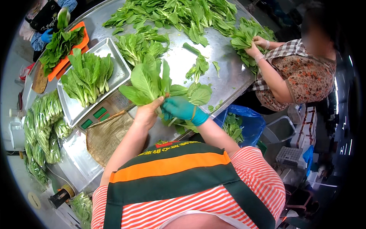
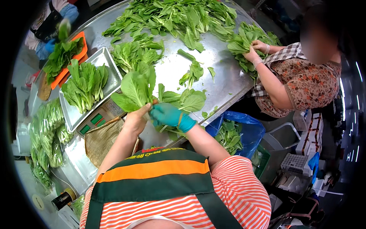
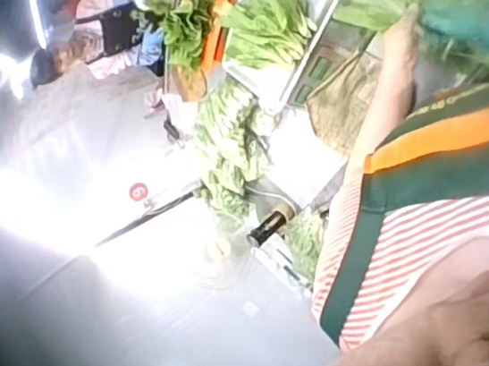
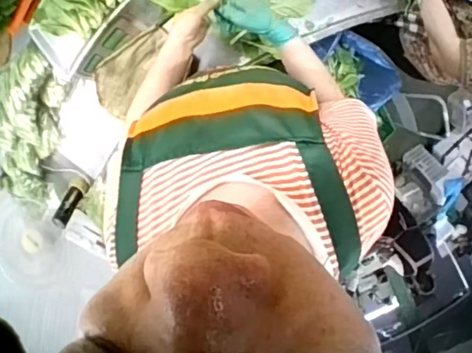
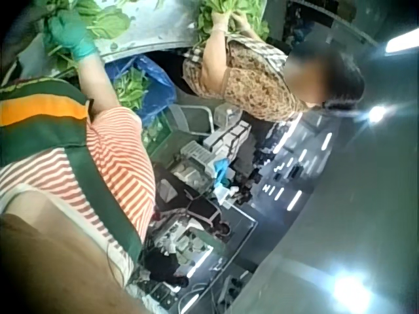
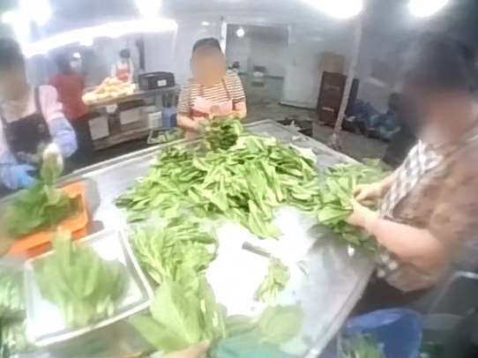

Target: The person gathers leafy green vegetables on a metal table, weighs them on a digital scale, and packs them into plastic bags. The person repeats this process multiple times, handling the vegetables by hand and using a rubber band to secure the bundles.

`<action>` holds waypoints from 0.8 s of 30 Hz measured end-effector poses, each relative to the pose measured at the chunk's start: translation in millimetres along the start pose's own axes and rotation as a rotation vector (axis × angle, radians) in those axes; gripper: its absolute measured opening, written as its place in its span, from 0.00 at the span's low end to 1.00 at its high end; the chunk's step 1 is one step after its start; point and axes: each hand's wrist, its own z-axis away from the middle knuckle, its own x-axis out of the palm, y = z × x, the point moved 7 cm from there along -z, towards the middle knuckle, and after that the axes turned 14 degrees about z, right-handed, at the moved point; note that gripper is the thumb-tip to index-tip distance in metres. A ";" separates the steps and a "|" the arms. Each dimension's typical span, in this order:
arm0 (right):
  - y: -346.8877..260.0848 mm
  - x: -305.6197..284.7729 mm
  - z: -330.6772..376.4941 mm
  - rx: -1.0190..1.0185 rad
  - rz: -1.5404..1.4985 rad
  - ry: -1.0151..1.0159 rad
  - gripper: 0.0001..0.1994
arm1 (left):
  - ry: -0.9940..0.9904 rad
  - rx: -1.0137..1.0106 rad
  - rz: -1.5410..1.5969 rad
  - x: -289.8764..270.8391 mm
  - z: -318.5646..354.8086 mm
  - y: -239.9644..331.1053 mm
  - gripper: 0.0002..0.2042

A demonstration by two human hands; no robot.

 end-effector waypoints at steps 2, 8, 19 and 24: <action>1.5 0.6 0.0 0.094 -0.018 -0.013 0.16 | 0.078 0.099 -0.108 -9.5 4.3 6.7 0.16; 84.5 -145.2 14.7 0.588 0.800 0.708 0.21 | -0.109 0.726 -1.216 5.5 31.5 39.7 0.14; 60.6 -111.5 3.0 0.164 -0.330 0.517 0.10 | 0.153 0.156 0.165 -22.3 12.3 17.0 0.13; 5.3 -30.2 0.4 0.012 -0.293 0.350 0.09 | 0.137 0.292 0.063 0.2 -5.3 16.9 0.19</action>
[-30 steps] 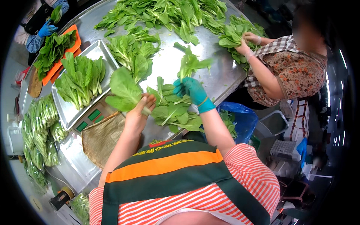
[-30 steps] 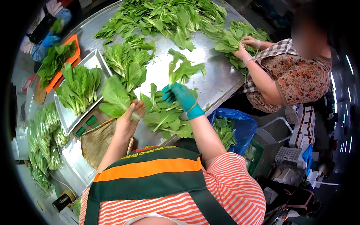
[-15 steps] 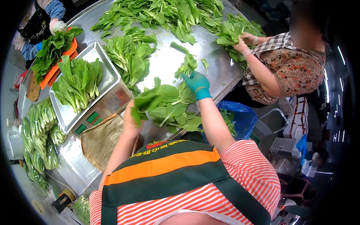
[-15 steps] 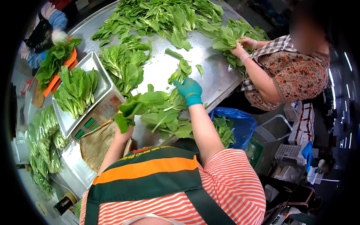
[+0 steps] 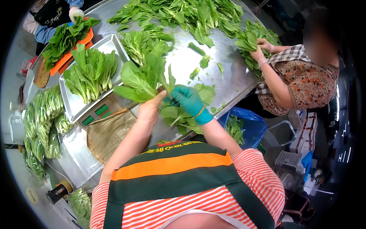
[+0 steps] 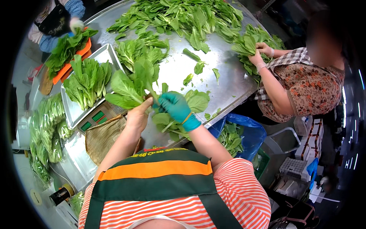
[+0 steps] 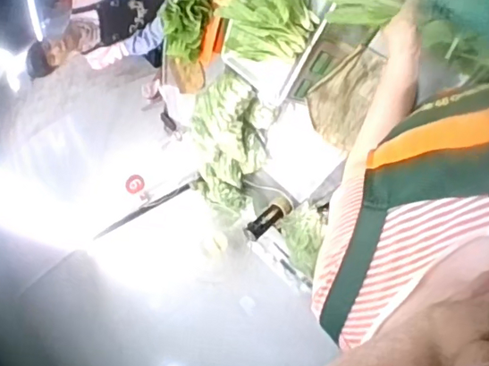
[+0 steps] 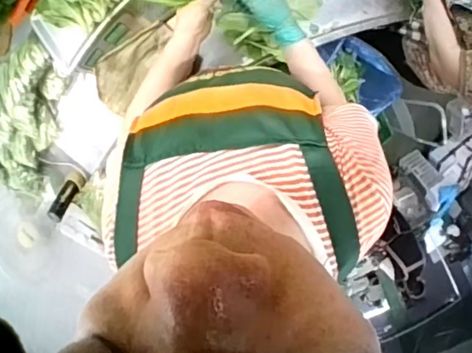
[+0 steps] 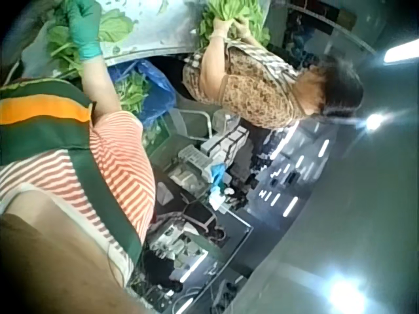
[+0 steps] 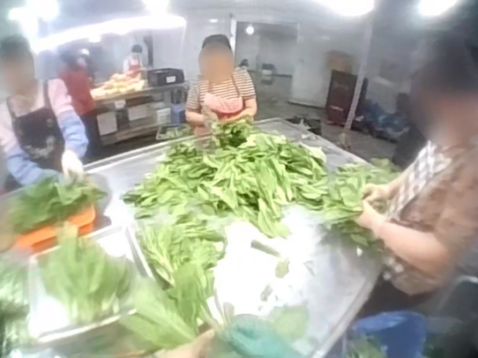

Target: The person gathers leafy green vegetables on a metal table, weighs them on a digital scale, and packs them into plastic bags. The person repeats this process multiple times, handling the vegetables by hand and using a rubber band to secure the bundles.

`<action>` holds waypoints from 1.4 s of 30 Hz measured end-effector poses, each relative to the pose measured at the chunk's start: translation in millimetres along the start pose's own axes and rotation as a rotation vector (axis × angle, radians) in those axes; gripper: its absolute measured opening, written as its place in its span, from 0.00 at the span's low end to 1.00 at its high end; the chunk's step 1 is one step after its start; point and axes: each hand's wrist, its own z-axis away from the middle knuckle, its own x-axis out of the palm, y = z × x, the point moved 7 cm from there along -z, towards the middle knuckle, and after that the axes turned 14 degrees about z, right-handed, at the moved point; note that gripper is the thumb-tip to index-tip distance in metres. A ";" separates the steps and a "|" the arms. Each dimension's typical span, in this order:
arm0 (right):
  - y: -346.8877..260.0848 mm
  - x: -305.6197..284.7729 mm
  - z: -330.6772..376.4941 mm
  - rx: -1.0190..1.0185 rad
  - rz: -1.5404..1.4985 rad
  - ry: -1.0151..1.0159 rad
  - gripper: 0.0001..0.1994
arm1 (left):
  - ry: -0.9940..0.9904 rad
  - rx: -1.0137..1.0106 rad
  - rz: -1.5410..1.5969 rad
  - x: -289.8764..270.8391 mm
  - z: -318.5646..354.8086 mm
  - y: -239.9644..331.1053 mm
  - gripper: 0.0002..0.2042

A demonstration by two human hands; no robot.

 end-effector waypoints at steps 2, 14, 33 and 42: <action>1.0 15.8 3.4 -0.057 0.057 -0.026 0.10 | 0.018 0.060 -0.066 -1.0 2.0 3.8 0.19; -2.8 21.6 -7.5 0.116 -0.092 -0.106 0.07 | -0.045 0.019 -0.070 -10.9 0.0 0.7 0.16; -23.3 -164.7 -126.1 -0.091 1.355 0.682 0.23 | -0.123 -0.171 -0.362 -85.5 -1.6 -39.6 0.13; -21.6 -138.4 -171.4 0.062 1.308 -0.021 0.44 | -0.512 0.450 -1.337 -55.1 7.2 -21.4 0.16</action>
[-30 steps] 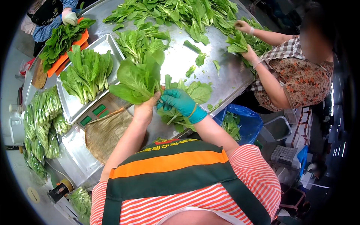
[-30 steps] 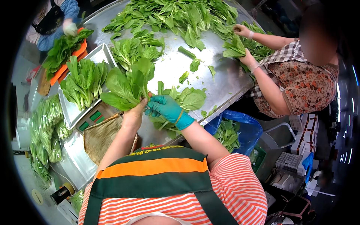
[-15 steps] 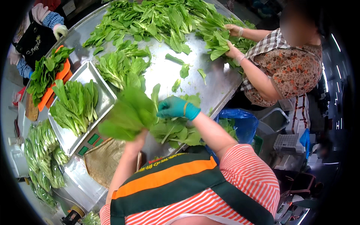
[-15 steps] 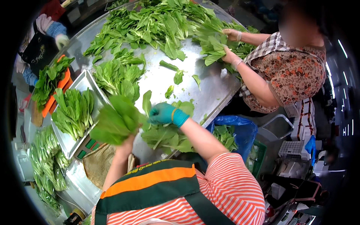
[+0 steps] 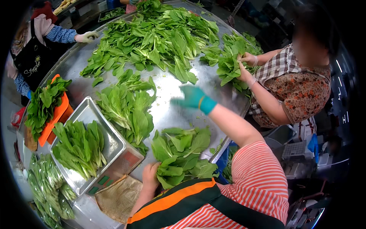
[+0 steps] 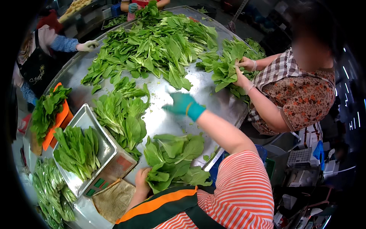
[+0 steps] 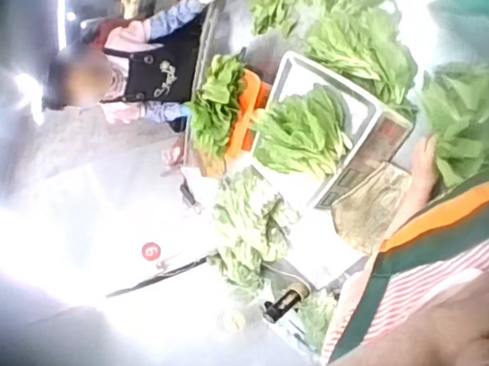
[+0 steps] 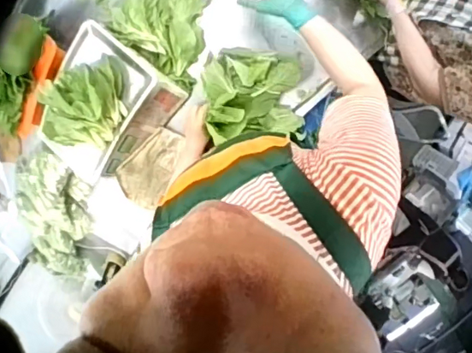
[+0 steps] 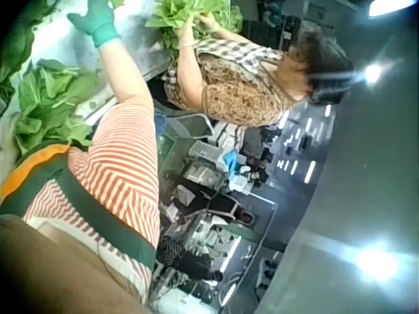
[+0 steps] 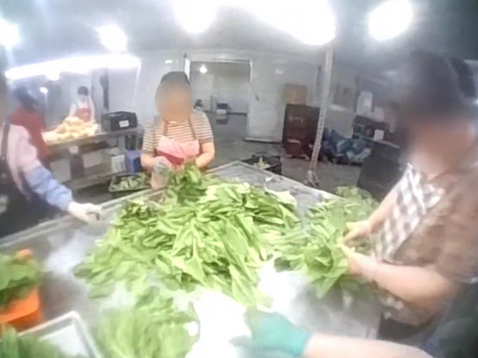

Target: The person gathers leafy green vegetables on a metal table, weighs them on a digital scale, and packs them into plastic bags. The person repeats this process multiple times, handling the vegetables by hand and using a rubber band to secure the bundles.

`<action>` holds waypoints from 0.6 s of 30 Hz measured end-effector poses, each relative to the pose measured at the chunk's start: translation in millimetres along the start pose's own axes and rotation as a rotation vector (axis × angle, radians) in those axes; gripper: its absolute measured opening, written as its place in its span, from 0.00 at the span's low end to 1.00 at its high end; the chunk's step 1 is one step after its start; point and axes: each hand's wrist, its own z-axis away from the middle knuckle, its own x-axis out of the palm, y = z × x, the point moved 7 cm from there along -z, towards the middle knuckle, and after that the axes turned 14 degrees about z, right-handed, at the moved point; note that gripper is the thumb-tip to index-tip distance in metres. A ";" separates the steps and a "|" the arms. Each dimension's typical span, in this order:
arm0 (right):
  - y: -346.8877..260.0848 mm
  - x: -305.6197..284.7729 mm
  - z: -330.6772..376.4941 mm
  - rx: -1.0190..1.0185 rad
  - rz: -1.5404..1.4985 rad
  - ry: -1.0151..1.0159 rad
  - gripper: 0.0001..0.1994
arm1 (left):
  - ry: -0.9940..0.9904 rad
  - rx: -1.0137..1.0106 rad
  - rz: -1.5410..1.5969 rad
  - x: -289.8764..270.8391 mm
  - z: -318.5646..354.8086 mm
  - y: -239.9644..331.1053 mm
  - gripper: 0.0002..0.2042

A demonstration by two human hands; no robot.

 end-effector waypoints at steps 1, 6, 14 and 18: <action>23.8 -16.8 -26.3 0.011 0.072 0.216 0.50 | 0.003 -0.027 0.017 0.3 0.4 -1.5 0.16; 127.5 -11.6 -131.8 0.568 0.135 0.338 0.66 | -0.028 -0.033 0.025 -1.5 0.5 -3.3 0.16; 215.9 3.6 -189.7 0.611 -0.055 0.432 0.43 | -0.053 -0.033 0.032 1.9 4.8 -13.9 0.17; 188.4 -41.5 -142.4 0.536 0.104 0.599 0.28 | -0.026 -0.025 0.029 1.4 3.4 -9.0 0.17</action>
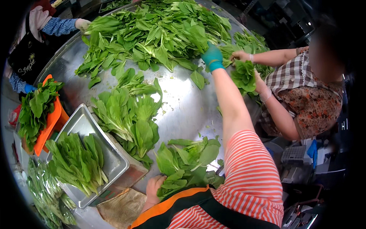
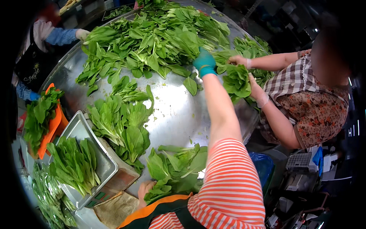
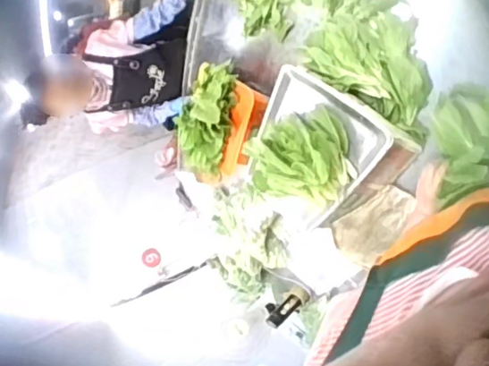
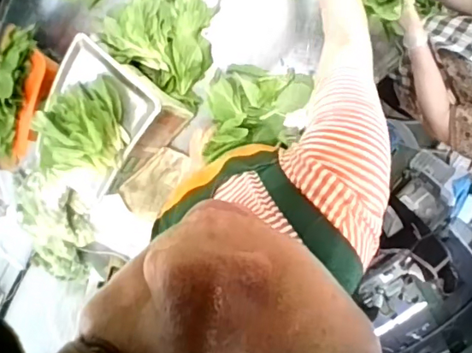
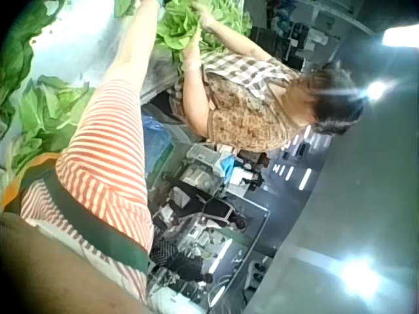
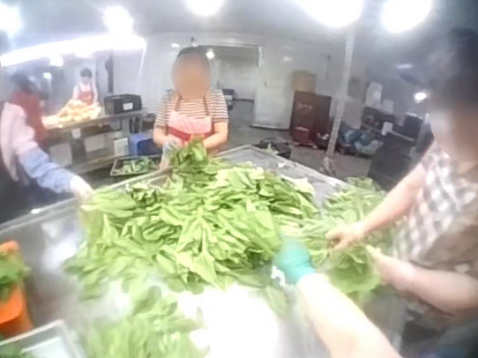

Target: The person gathers leafy green vegetables on a metal table, weighs them on a digital scale, and packs them into plastic bags. The person repeats this process multiple times, handling the vegetables by hand and using a rubber band to secure the bundles.

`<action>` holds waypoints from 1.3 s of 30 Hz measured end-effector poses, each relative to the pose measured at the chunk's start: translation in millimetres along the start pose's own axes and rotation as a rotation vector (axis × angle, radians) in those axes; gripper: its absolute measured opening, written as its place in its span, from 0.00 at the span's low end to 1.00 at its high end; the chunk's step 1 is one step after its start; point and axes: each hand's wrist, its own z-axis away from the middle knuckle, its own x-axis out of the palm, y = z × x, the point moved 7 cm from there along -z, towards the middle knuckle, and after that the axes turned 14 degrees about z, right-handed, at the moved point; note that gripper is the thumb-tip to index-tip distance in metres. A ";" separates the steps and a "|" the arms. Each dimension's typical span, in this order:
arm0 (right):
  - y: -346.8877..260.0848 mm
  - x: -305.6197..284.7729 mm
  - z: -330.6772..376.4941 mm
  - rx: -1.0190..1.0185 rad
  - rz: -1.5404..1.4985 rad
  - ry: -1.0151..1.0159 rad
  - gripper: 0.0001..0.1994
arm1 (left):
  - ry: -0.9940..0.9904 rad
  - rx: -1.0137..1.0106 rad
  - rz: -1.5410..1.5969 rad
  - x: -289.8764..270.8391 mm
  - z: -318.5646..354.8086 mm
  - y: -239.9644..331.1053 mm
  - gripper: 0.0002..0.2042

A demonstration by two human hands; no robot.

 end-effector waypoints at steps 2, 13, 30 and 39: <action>4.7 -40.1 26.9 -0.146 -0.166 0.032 0.27 | -0.040 -0.032 -0.010 0.4 -0.8 -0.9 0.16; 33.4 -114.3 239.3 -0.157 -0.675 -0.370 0.12 | 0.088 -0.082 0.140 0.1 6.2 -15.1 0.13; 0.3 -141.4 305.0 -0.167 -0.664 -0.231 0.11 | 0.367 -0.489 1.419 -33.7 -19.0 60.1 0.09; 7.8 -124.2 285.4 -0.333 -0.214 0.073 0.11 | 0.375 -0.594 1.337 -14.0 -7.3 57.2 0.08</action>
